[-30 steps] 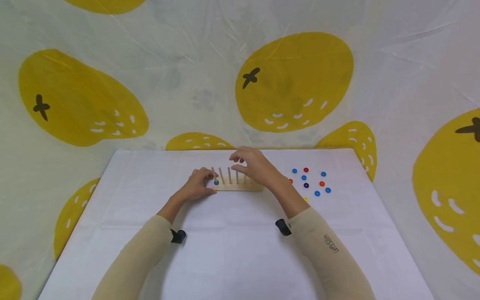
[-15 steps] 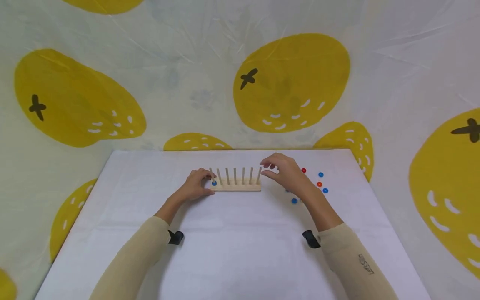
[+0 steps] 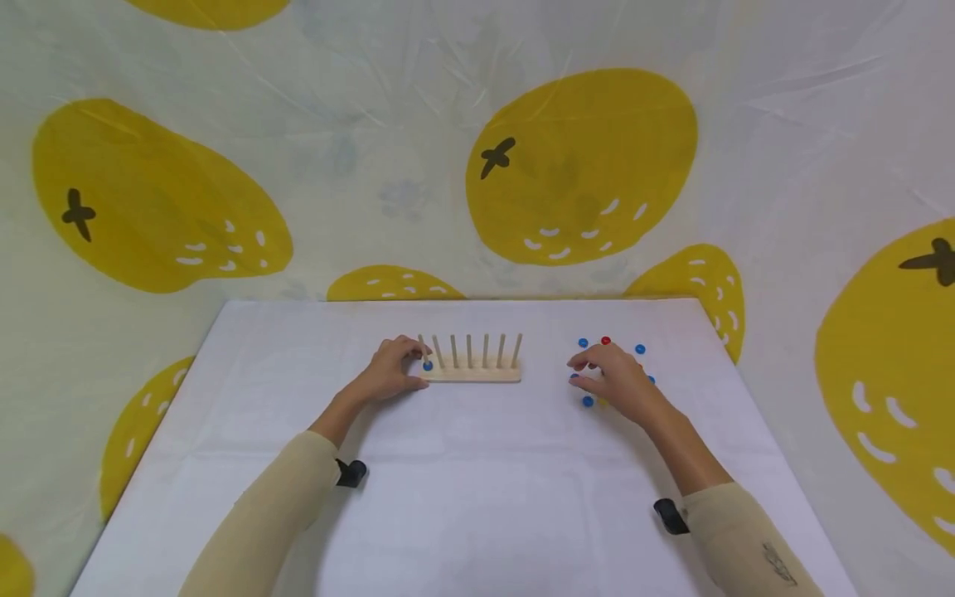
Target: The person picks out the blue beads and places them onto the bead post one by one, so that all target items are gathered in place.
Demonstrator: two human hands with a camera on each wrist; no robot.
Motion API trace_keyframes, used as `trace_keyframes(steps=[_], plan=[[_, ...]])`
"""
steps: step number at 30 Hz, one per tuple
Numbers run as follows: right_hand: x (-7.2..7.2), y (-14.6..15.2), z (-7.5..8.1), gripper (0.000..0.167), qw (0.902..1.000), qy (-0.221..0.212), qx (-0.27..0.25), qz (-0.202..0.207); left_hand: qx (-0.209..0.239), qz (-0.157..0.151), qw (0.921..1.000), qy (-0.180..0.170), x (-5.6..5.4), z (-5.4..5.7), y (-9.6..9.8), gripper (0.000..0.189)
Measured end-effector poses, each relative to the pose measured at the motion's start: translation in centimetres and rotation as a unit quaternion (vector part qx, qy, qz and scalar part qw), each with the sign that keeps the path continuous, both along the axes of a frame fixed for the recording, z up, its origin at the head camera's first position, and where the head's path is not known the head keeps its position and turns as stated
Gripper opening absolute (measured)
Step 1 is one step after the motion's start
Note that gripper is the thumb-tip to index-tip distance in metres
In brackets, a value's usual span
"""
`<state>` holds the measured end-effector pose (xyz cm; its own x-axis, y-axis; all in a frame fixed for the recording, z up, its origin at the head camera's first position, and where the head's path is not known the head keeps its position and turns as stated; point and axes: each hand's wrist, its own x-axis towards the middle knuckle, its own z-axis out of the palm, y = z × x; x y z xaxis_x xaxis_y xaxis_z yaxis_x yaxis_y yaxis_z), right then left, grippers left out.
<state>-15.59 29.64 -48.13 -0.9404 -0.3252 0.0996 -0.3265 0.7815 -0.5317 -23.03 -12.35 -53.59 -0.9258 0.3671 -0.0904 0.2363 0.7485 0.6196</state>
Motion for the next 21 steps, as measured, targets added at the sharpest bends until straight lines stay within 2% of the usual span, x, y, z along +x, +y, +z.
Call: trace_keyframes(steps=[6,15,21], plan=[[0.8,1.3,-1.8,0.03,0.9985,-0.042,0.026,-0.024,-0.002,-0.004,1.0,0.005,0.1,0.0,-0.1,0.057],[1.1,2.1,-3.1,0.031,0.9964,-0.047,0.071,-0.004,-0.003,-0.004,1.0,0.002,-0.1,-0.2,-0.2,0.058],[1.4,2.4,-3.7,0.024,0.9962,-0.039,0.077,0.007,-0.001,-0.006,1.0,0.001,-0.1,-0.2,-0.1,0.058]])
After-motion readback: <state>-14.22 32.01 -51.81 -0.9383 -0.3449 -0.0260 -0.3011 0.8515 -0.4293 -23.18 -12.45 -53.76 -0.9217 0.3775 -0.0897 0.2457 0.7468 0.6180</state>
